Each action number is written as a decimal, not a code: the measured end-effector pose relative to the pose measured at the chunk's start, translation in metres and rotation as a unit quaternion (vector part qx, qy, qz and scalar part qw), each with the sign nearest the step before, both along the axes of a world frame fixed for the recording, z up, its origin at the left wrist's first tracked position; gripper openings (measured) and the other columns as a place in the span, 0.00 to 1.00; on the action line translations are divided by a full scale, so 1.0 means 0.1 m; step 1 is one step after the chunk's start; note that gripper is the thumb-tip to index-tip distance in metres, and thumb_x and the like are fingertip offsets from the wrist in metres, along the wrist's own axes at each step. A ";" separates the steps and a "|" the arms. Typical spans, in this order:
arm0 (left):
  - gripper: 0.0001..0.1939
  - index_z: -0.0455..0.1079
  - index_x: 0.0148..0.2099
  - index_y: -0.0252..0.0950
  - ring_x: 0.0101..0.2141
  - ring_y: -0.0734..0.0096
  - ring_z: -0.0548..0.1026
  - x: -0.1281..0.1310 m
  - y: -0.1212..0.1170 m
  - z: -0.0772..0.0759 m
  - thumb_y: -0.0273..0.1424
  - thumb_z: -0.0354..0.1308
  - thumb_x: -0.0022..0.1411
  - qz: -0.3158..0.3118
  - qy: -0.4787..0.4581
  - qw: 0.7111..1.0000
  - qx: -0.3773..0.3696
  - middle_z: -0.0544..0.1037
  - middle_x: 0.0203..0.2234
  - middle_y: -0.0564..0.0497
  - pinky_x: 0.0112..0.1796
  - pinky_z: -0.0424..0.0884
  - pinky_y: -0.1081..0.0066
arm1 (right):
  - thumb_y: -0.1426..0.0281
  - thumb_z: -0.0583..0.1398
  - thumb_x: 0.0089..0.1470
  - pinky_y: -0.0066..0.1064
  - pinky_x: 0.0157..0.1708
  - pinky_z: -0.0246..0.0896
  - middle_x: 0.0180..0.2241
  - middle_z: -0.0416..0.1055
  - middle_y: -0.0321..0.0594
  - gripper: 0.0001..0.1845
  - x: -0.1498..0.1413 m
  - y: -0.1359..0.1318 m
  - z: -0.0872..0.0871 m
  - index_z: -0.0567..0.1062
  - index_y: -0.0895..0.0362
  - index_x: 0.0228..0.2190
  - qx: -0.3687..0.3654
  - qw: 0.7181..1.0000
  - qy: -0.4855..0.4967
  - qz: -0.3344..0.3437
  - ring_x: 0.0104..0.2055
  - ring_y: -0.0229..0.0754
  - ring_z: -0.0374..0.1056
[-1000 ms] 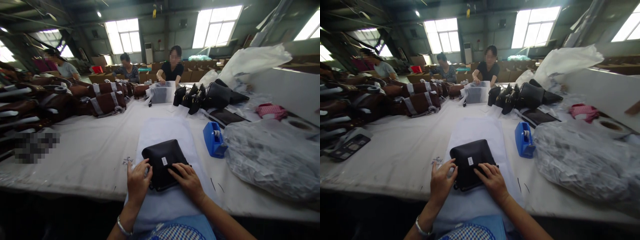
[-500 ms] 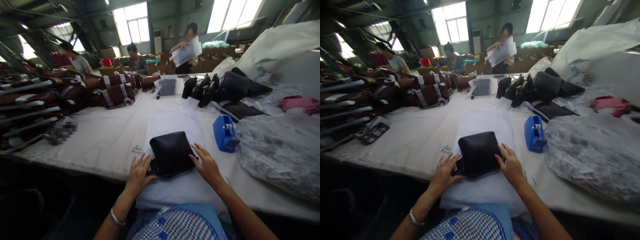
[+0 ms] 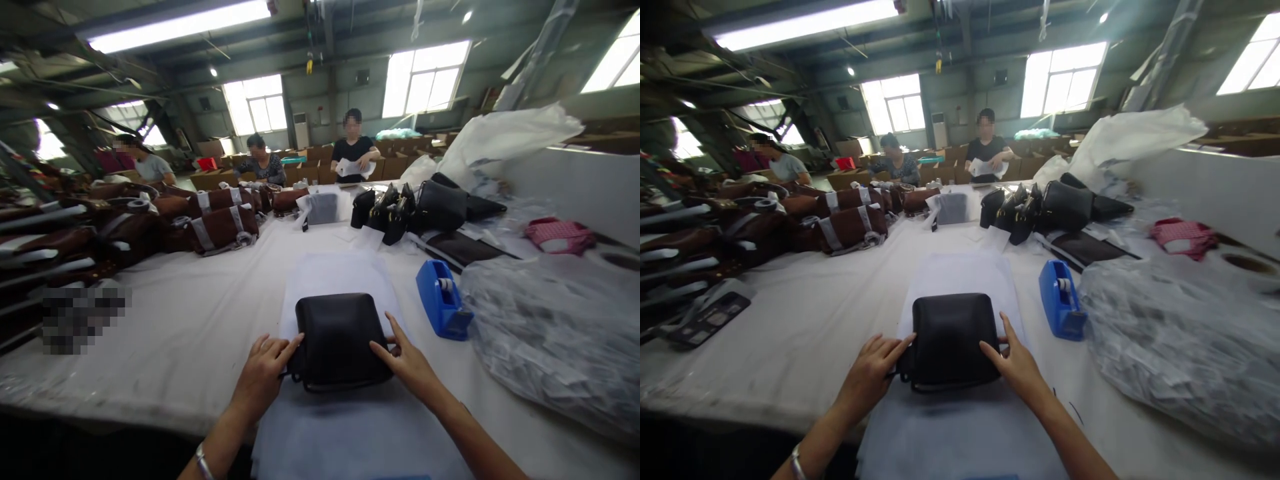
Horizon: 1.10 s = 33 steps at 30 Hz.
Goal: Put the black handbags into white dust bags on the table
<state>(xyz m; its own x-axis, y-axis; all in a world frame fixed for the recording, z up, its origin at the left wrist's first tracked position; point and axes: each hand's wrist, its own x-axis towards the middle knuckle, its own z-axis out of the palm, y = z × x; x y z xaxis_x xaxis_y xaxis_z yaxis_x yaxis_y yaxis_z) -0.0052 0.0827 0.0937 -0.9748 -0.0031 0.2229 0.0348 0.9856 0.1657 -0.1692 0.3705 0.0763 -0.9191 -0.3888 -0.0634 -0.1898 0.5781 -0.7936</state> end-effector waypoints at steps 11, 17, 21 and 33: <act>0.14 0.75 0.46 0.44 0.52 0.59 0.73 0.05 -0.50 -0.28 0.31 0.55 0.59 0.078 -0.041 0.928 0.362 0.77 0.49 0.49 0.57 0.66 0.56 | 0.52 0.57 0.55 0.36 0.36 0.69 0.41 0.74 0.39 0.41 0.00 0.02 -0.28 0.52 0.51 0.65 -0.055 0.997 -0.051 0.020 0.30 0.42 0.71; 0.20 0.70 0.47 0.33 0.46 0.54 0.77 0.46 -0.68 -0.49 0.39 0.60 0.55 0.381 0.132 0.690 0.602 0.79 0.43 0.40 0.51 0.71 0.51 | 0.52 0.57 0.55 0.37 0.37 0.69 0.42 0.74 0.38 0.39 0.00 0.02 -0.22 0.53 0.48 0.64 -0.057 0.995 -0.077 0.033 0.32 0.43 0.72; 0.18 0.71 0.50 0.38 0.50 0.57 0.74 0.52 -0.46 -0.37 0.42 0.55 0.61 0.376 0.186 0.829 0.369 0.76 0.48 0.44 0.56 0.66 0.53 | 0.52 0.58 0.54 0.36 0.36 0.69 0.42 0.74 0.39 0.39 0.01 0.01 -0.20 0.55 0.48 0.63 -0.034 0.997 -0.065 0.025 0.31 0.43 0.72; 0.19 0.69 0.54 0.40 0.50 0.61 0.73 0.27 -0.08 -0.28 0.22 0.51 0.62 0.106 -0.003 0.993 0.050 0.76 0.49 0.47 0.57 0.63 0.54 | 0.52 0.59 0.54 0.36 0.37 0.69 0.44 0.74 0.41 0.38 0.02 0.03 -0.27 0.57 0.47 0.63 -0.044 0.997 -0.058 0.027 0.34 0.44 0.73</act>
<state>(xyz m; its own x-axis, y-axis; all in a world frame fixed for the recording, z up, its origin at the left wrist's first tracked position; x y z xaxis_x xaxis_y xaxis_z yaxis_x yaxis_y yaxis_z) 0.0219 0.0750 0.0652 -0.9512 -0.2300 0.2058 -0.1730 0.9495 0.2618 -0.1675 0.3730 0.0496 -0.8856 -0.4456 -0.1309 -0.1231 0.4969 -0.8591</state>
